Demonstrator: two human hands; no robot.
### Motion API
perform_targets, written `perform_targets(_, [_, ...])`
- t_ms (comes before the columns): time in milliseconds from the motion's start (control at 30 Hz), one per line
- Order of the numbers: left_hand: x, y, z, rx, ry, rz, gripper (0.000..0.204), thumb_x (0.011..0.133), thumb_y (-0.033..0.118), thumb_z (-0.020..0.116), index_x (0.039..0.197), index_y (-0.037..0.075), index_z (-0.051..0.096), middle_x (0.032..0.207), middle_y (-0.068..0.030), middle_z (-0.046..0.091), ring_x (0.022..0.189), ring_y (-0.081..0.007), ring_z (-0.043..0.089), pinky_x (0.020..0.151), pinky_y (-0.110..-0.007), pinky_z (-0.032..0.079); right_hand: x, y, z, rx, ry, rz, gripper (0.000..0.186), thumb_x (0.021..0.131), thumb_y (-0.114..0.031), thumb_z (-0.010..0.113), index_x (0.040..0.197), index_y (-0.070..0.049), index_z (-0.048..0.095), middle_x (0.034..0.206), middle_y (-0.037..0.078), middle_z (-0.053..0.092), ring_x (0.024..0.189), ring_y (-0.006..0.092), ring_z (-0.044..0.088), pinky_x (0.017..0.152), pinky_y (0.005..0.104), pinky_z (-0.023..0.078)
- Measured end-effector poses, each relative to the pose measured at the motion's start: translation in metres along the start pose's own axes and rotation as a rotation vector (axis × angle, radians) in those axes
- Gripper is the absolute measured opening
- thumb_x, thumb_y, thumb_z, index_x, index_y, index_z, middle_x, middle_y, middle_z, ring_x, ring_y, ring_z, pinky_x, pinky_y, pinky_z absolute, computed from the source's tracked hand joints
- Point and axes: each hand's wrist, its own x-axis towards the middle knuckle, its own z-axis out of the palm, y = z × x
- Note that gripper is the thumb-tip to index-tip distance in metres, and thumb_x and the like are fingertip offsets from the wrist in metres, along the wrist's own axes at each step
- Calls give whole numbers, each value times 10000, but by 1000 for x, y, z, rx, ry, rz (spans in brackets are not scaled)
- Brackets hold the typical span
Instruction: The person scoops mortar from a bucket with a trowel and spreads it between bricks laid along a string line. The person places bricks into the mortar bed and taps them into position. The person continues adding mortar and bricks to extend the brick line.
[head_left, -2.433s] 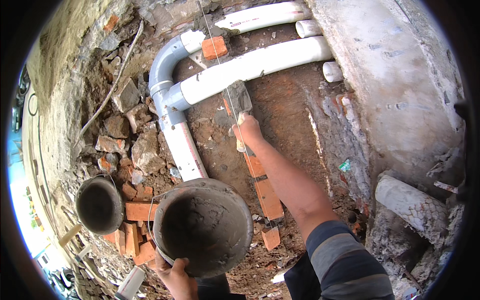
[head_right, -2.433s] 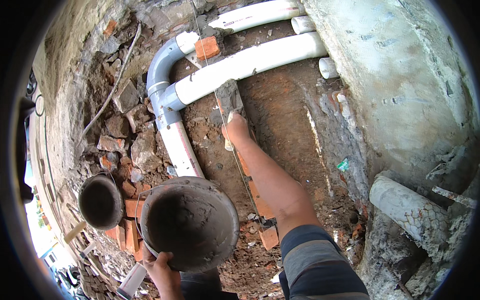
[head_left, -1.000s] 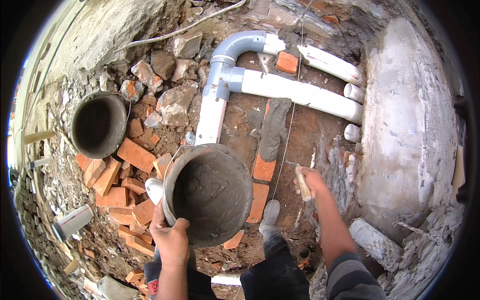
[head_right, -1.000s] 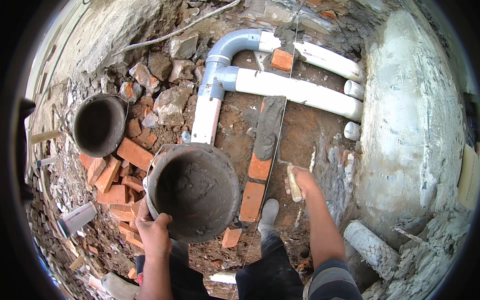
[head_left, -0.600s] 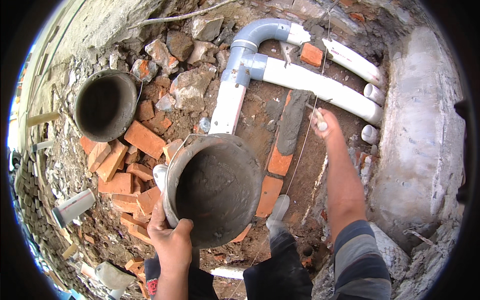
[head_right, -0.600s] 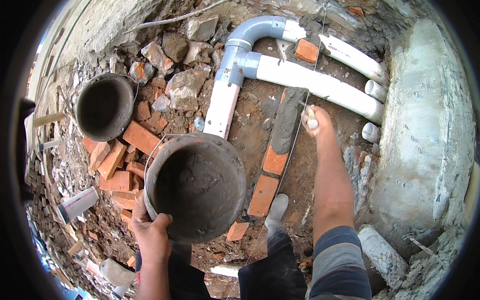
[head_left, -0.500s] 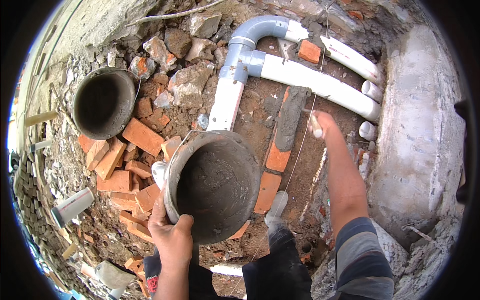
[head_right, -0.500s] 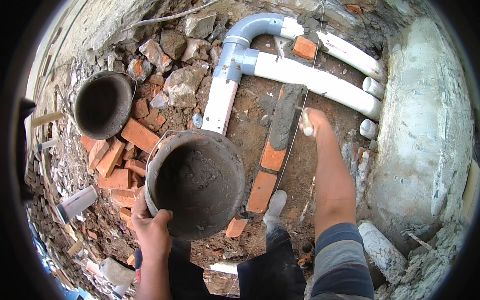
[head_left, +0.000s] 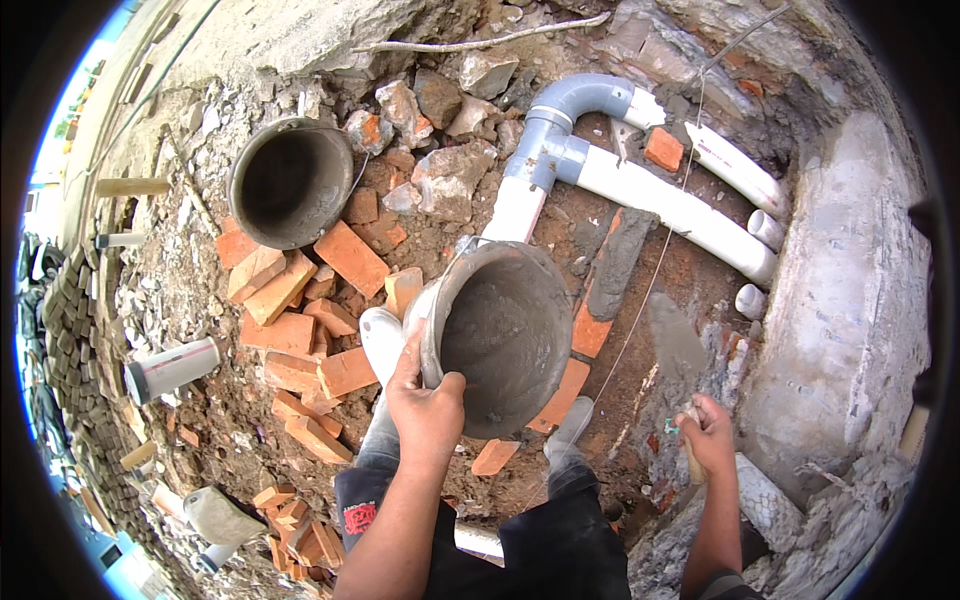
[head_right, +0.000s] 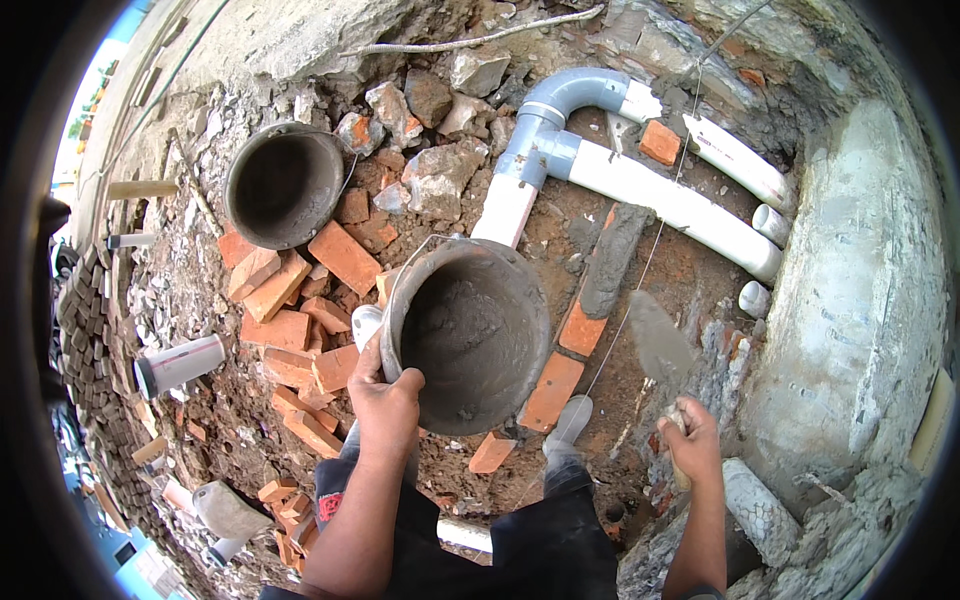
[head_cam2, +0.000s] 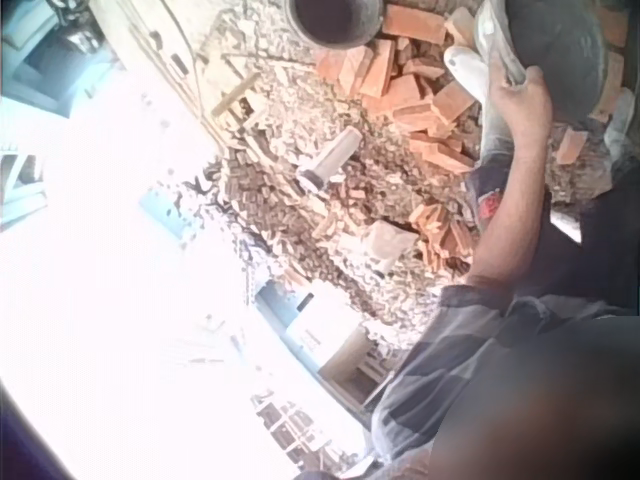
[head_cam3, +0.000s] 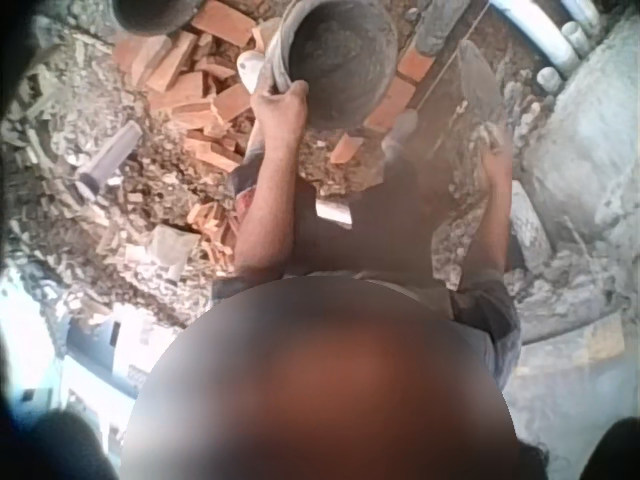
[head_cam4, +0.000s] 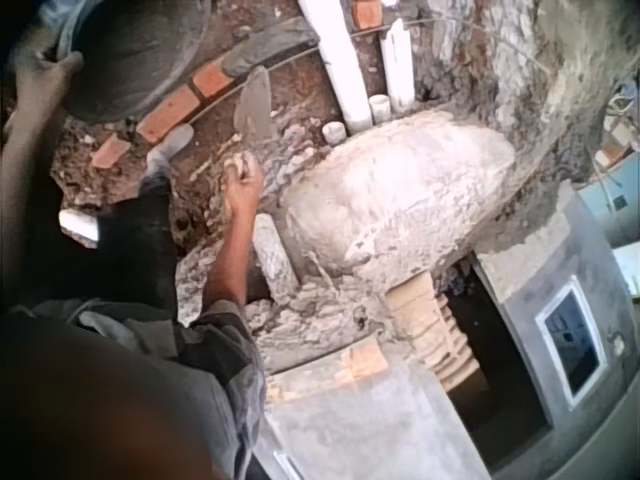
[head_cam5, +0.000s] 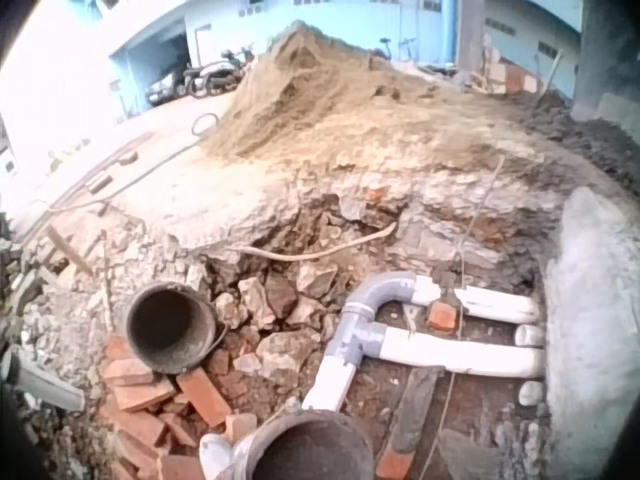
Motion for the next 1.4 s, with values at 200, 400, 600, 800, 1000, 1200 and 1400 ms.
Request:
perform_targets(200, [-10, -2, 8, 225, -28, 165, 622, 737, -105, 555, 1353, -22, 583, 1439, -203, 559, 1423, -383, 438, 1184, -413, 317, 5, -114, 87, -989, -149, -650, 270, 868, -140, 644, 1078, 28, 652, 925, 224, 709, 867, 347, 717, 771, 459, 579])
perform_targets(400, [-23, -6, 2, 400, -101, 400, 583, 711, -88, 568, 1279, 15, 647, 1458, -203, 547, 1459, -424, 370, 1195, -470, 305, 54, -135, 150, -1213, -455, -675, 255, 880, -162, 591, 1031, 30, 663, 943, 210, 718, 939, 355, 712, 827, 476, 580])
perform_targets(600, [-21, -13, -1, 315, -171, 340, 704, 706, -142, 492, 1405, -69, 536, 1401, -168, 584, 1346, -235, 515, 1153, -333, 339, 74, -83, 156, -1005, -654, -621, 314, 871, -285, 610, 1013, -19, 696, 919, 226, 711, 924, 392, 697, 844, 521, 553])
perform_targets(800, [-15, -14, 7, 6, -96, 147, 703, 716, -126, 524, 1414, -38, 539, 1365, -188, 596, 1307, -253, 540, 1127, -338, 377, 49, -25, 171, -415, -669, -495, 439, 888, -335, 658, 1174, -3, 691, 983, 253, 719, 936, 401, 702, 863, 448, 556])
perform_targets(1000, [-5, -14, 11, 12, 50, 129, 620, 752, -114, 508, 1369, -73, 554, 1225, -136, 648, 1095, -190, 625, 981, -288, 474, 33, 0, 166, -27, -564, -371, 456, 912, -220, 714, 1246, 82, 639, 1105, 215, 738, 939, 236, 730, 847, 330, 545])
perform_targets(1200, [10, -13, 2, -9, 192, 103, 581, 740, -107, 501, 1314, -72, 584, 1155, -101, 663, 991, -163, 638, 904, -260, 482, 32, 43, 155, 240, -191, -175, 456, 917, -118, 676, 1330, 58, 599, 987, 101, 727, 793, 130, 687, 746, 280, 552])
perform_targets(1400, [14, -10, -14, 39, 258, 136, 588, 728, -110, 494, 1308, -69, 584, 1190, -95, 647, 1051, -171, 618, 965, -270, 449, 71, 106, 170, 323, 100, -47, 531, 909, -56, 603, 1423, 40, 513, 955, 89, 703, 724, 120, 669, 647, 307, 564])
